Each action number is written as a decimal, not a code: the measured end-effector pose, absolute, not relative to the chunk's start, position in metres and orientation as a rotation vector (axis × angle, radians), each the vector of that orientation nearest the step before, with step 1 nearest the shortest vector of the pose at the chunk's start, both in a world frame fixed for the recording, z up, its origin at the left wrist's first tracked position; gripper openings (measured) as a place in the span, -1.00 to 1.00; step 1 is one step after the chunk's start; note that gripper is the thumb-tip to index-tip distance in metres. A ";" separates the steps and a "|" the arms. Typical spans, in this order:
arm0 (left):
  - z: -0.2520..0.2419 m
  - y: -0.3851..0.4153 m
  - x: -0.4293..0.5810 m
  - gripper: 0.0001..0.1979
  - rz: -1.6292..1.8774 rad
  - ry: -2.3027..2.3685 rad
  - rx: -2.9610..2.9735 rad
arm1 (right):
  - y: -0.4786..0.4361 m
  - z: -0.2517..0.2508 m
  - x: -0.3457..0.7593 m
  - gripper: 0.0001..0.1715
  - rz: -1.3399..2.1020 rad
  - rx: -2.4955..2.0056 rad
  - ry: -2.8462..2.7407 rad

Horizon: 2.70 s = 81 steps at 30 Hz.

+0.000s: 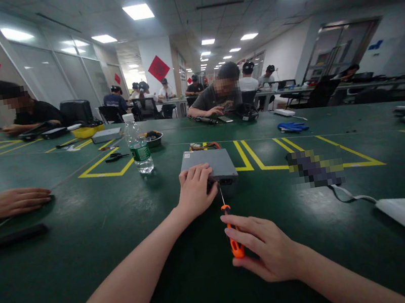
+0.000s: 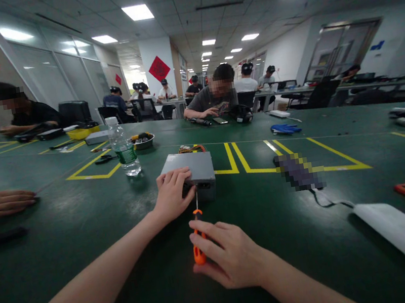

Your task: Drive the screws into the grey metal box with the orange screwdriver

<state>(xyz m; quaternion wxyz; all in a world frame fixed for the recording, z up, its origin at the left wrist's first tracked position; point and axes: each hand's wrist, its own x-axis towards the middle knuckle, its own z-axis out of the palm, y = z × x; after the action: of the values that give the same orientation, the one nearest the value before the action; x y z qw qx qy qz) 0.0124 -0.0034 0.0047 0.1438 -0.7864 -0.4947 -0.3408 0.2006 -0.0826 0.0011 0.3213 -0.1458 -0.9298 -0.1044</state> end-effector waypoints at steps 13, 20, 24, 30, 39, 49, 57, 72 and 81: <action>0.005 -0.003 0.012 -0.70 -0.994 -1.426 -2.286 | -0.089 0.017 0.199 -0.63 -0.278 -0.440 -2.531; 0.006 -0.003 0.012 -0.70 -1.001 -1.419 -2.287 | -0.079 0.018 0.195 -0.82 -0.437 -0.285 -2.381; 0.005 -0.004 0.011 -0.71 -1.002 -1.411 -2.283 | -0.080 0.009 0.193 -0.80 -0.389 -0.324 -2.282; 0.005 -0.003 0.011 -0.69 -0.990 -1.409 -2.278 | -0.086 0.010 0.198 -0.65 -0.345 -0.424 -2.379; 0.005 -0.004 0.011 -0.70 -0.985 -1.415 -2.280 | -0.085 0.009 0.190 -0.76 -0.357 -0.345 -2.274; 0.006 -0.004 0.011 -0.71 -0.982 -1.410 -2.280 | -0.086 0.013 0.191 -0.69 -0.370 -0.364 -2.388; 0.006 -0.004 0.010 -0.71 -0.969 -1.412 -2.274 | -0.086 0.006 0.187 -0.74 -0.324 -0.352 -2.273; 0.005 -0.003 0.011 -0.72 -0.976 -1.411 -2.263 | -0.086 0.009 0.187 -0.78 -0.367 -0.316 -2.285; 0.004 -0.002 0.011 -0.71 -0.970 -1.417 -2.265 | -0.088 0.013 0.191 -0.69 -0.366 -0.381 -2.342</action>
<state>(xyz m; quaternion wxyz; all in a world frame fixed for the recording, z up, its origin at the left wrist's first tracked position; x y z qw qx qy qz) 0.0112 -0.0017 0.0038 0.1489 -0.7880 -0.4930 -0.3374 0.1913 -0.0879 0.0134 0.3619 -0.1479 -0.9094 -0.1420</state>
